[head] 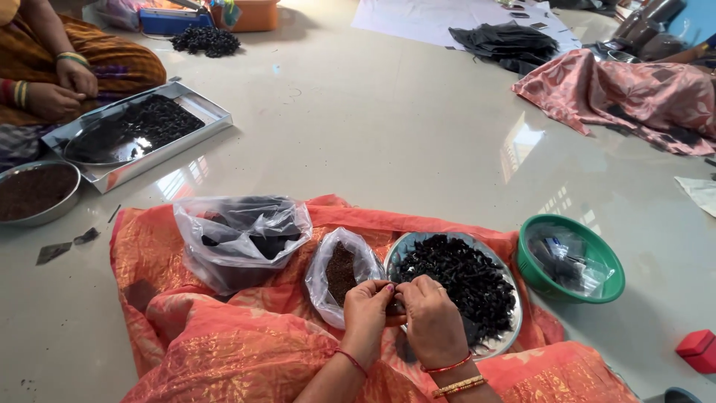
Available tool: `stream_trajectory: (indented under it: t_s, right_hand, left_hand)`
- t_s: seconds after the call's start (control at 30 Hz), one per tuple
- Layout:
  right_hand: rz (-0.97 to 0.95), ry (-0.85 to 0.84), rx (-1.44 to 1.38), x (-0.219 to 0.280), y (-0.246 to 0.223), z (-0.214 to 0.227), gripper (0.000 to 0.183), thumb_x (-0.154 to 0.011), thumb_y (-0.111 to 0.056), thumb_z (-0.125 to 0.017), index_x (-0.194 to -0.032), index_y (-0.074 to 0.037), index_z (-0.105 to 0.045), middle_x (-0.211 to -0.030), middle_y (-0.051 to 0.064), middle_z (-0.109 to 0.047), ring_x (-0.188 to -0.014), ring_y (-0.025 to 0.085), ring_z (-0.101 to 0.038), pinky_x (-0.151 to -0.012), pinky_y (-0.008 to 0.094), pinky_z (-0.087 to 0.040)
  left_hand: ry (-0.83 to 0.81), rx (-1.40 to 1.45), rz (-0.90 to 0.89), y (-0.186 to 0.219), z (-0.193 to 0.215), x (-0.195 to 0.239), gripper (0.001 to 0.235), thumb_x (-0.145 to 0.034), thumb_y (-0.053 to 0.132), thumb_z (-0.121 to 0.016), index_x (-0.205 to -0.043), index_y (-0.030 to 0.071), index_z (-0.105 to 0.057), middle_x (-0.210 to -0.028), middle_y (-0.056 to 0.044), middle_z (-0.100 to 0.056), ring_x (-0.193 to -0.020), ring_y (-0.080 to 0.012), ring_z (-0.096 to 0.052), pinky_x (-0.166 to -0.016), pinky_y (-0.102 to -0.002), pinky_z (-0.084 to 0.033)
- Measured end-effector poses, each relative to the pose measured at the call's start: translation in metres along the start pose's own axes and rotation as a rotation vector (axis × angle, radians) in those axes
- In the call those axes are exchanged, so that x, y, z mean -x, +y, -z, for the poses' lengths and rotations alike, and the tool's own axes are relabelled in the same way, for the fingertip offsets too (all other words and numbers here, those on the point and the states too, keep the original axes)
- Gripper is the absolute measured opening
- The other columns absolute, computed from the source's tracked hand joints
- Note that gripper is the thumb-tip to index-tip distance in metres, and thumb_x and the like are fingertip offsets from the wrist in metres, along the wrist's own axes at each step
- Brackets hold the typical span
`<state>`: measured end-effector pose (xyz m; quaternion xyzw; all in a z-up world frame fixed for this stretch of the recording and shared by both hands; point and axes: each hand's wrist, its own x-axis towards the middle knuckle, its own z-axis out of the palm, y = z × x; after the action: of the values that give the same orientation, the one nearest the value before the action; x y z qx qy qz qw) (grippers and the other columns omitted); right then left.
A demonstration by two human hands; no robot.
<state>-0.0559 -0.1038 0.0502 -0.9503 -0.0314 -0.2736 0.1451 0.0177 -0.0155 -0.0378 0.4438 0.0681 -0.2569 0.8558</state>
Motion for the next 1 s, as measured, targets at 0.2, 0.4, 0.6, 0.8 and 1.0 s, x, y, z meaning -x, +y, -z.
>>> stream_trajectory:
  t_s: [0.2, 0.4, 0.6, 0.8, 1.0]
  right_hand:
    - [-0.11, -0.063, 0.004, 0.0, 0.002, 0.004, 0.005, -0.089, -0.012, -0.066, -0.09, -0.009, -0.07, -0.087, 0.009, -0.065, -0.087, 0.031, -0.066, -0.078, 0.041, -0.054]
    - [-0.38, 0.071, -0.335, -0.001, 0.009, 0.013, 0.01, -0.088, -0.009, -0.07, -0.098, -0.009, -0.071, -0.093, 0.004, -0.071, -0.078, 0.019, -0.073, -0.068, 0.031, -0.056]
    - [-0.582, 0.047, -0.844, 0.039, 0.046, -0.027, 0.03, -0.08, 0.005, -0.071, -0.106, -0.008, -0.074, -0.098, -0.003, -0.064, -0.078, 0.006, -0.062, -0.068, 0.022, -0.052]
    - [-0.829, -0.043, -1.251, 0.058, 0.068, -0.069, 0.018, -0.09, 0.003, -0.071, -0.108, -0.003, -0.072, -0.086, 0.009, -0.07, -0.072, 0.01, -0.062, -0.062, 0.023, -0.048]
    - [-0.567, 0.07, -0.73, 0.038, 0.035, -0.036, 0.006, -0.084, 0.0, -0.076, -0.09, -0.003, -0.076, -0.092, 0.0, -0.065, -0.073, 0.009, -0.065, -0.063, 0.025, -0.054]
  left_hand:
    - [-0.005, -0.026, 0.026, 0.0, -0.002, 0.0, 0.015, -0.097, 0.009, -0.063, -0.1, -0.004, -0.069, -0.077, -0.013, -0.073, -0.055, -0.0206, -0.069, -0.05, -0.034, -0.061]
    - [0.032, -0.051, 0.047, 0.007, -0.005, 0.004, 0.016, -0.097, 0.01, -0.063, -0.103, -0.004, -0.068, -0.081, -0.016, -0.073, -0.055, -0.023, -0.072, -0.049, -0.033, -0.06]
    - [0.085, -0.057, 0.053, 0.013, -0.007, 0.008, 0.017, -0.097, 0.011, -0.063, -0.101, -0.005, -0.068, -0.082, -0.014, -0.072, -0.052, -0.022, -0.07, -0.042, -0.032, -0.055]
    - [0.111, -0.096, 0.028, 0.002, -0.001, 0.005, 0.016, -0.096, 0.012, -0.063, -0.099, -0.003, -0.069, -0.078, -0.011, -0.07, -0.048, -0.0184, -0.065, -0.039, -0.03, -0.051]
    - [0.091, -0.121, 0.105, 0.003, -0.003, 0.007, 0.016, -0.098, 0.012, -0.06, -0.099, -0.003, -0.066, -0.077, -0.013, -0.068, -0.048, -0.0191, -0.064, -0.039, -0.032, -0.053]
